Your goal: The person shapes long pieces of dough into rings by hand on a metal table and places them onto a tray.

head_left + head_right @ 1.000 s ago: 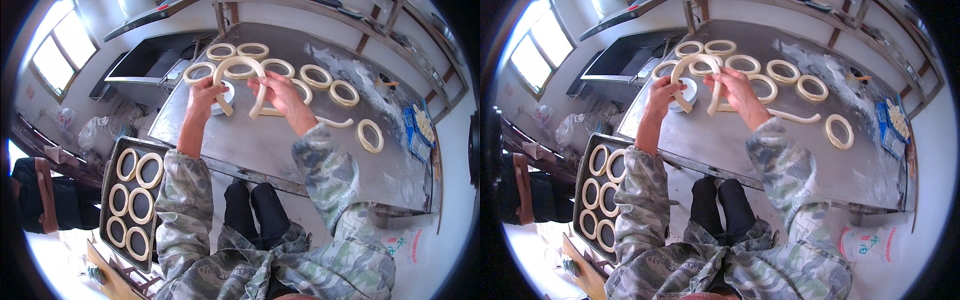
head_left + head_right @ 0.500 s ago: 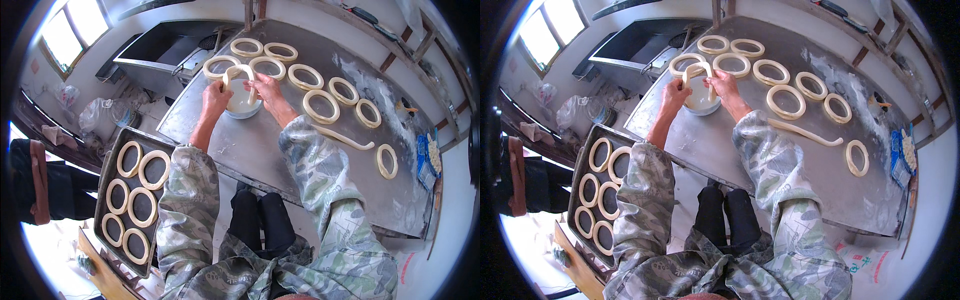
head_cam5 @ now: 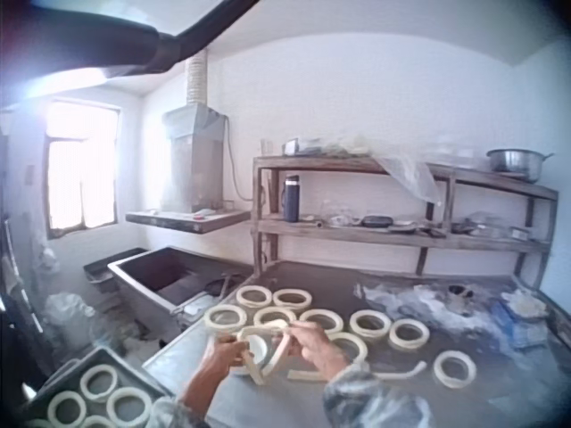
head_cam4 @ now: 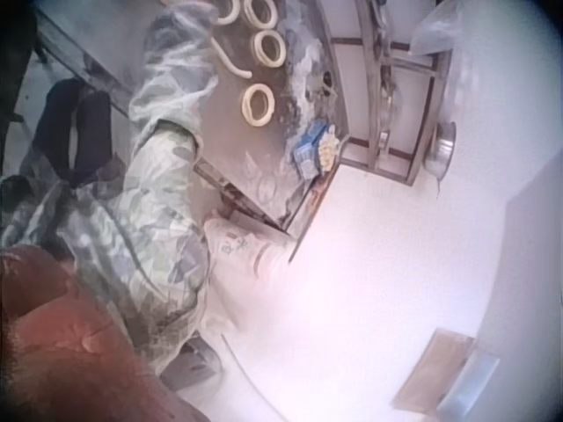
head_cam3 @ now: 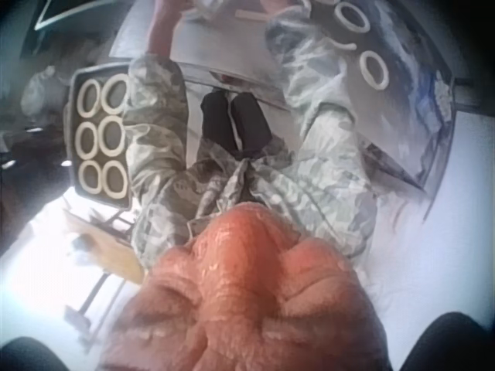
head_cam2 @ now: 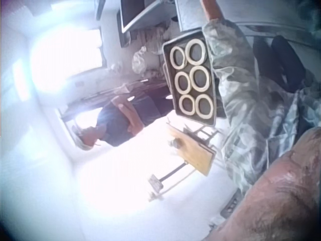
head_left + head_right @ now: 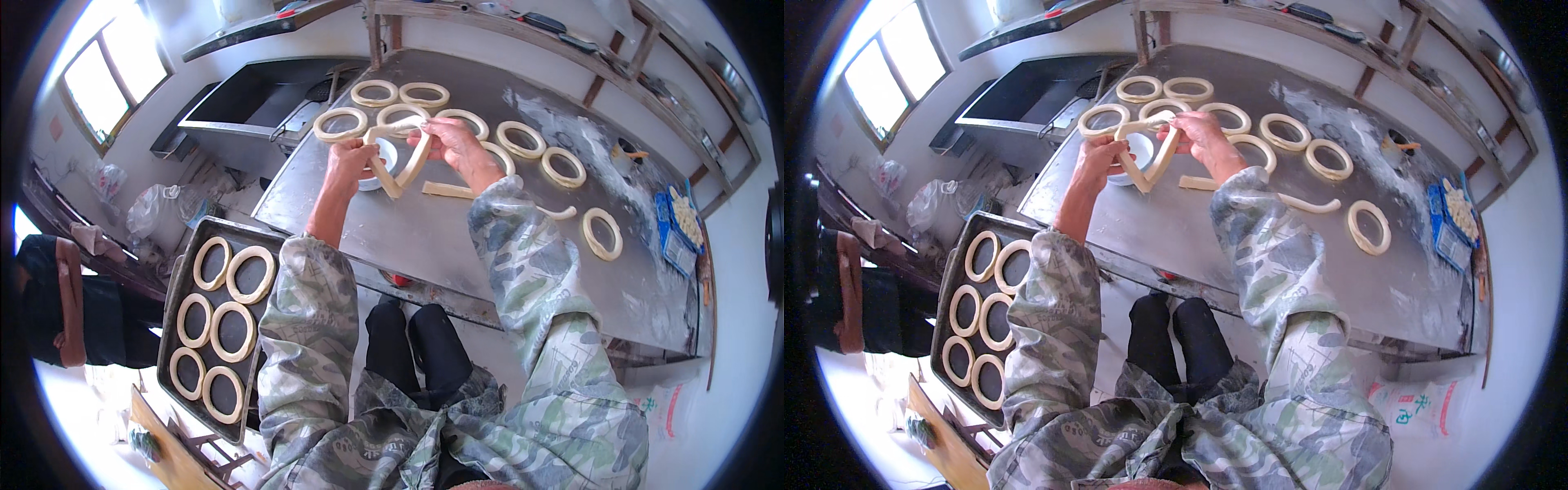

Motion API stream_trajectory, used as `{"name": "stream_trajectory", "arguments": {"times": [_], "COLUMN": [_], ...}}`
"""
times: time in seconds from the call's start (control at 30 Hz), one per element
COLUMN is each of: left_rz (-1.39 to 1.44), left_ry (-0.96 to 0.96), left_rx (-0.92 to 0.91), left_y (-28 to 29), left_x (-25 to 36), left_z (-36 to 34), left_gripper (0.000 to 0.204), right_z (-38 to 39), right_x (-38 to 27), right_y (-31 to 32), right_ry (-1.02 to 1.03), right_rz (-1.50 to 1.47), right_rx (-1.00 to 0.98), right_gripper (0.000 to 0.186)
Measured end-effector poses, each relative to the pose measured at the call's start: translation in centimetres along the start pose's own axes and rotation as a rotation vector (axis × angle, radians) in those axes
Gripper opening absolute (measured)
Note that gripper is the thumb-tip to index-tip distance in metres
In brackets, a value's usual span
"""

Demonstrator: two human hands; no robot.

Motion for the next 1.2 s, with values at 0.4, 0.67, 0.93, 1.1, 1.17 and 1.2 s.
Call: {"name": "stream_trajectory", "arguments": {"times": [0.4, 0.67, 0.93, 1.1, 1.17, 1.2], "left_rz": [-0.693, -1.091, -1.049, -1.064, -1.084, -1.098], "left_ry": [-0.049, -0.808, -0.882, -0.907, -0.912, -0.913], "left_rx": [-0.295, -0.932, -0.683, -0.628, -0.624, -0.622], "left_y": [-13.6, -15.3, -17.3, -18.2, -18.2, -18.1], "left_x": [-19.8, -16.3, -18.5, -18.7, -18.9, -19.0], "left_z": [12.9, 20.2, 20.6, 21.6, 21.8, 21.8], "left_gripper": [0.039, 0.029, 0.02, 0.014, 0.015, 0.016], "right_z": [23.9, 30.6, 30.2, 30.7, 30.6, 30.5], "right_x": [18.0, 15.2, 15.5, 16.6, 17.0, 17.1], "right_y": [17.7, 14.9, 12.3, 13.3, 13.1, 12.9], "right_ry": [-0.223, 0.429, 0.538, 0.557, 0.564, 0.568], "right_rz": [0.059, 1.415, 1.578, 1.417, 1.375, 1.351], "right_rx": [0.425, 0.318, 0.169, 0.226, 0.258, 0.273], "right_gripper": [0.041, 0.045, 0.026, 0.02, 0.019, 0.019]}}
Point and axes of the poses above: each hand's wrist, its own z-axis away from the middle knuckle, its own y-axis out of the back of the hand, x = y × z, the point moved 5 cm from there along -z, towards the middle knuckle, and after that the axes turned 14 degrees about z, right-handed, at the moved point
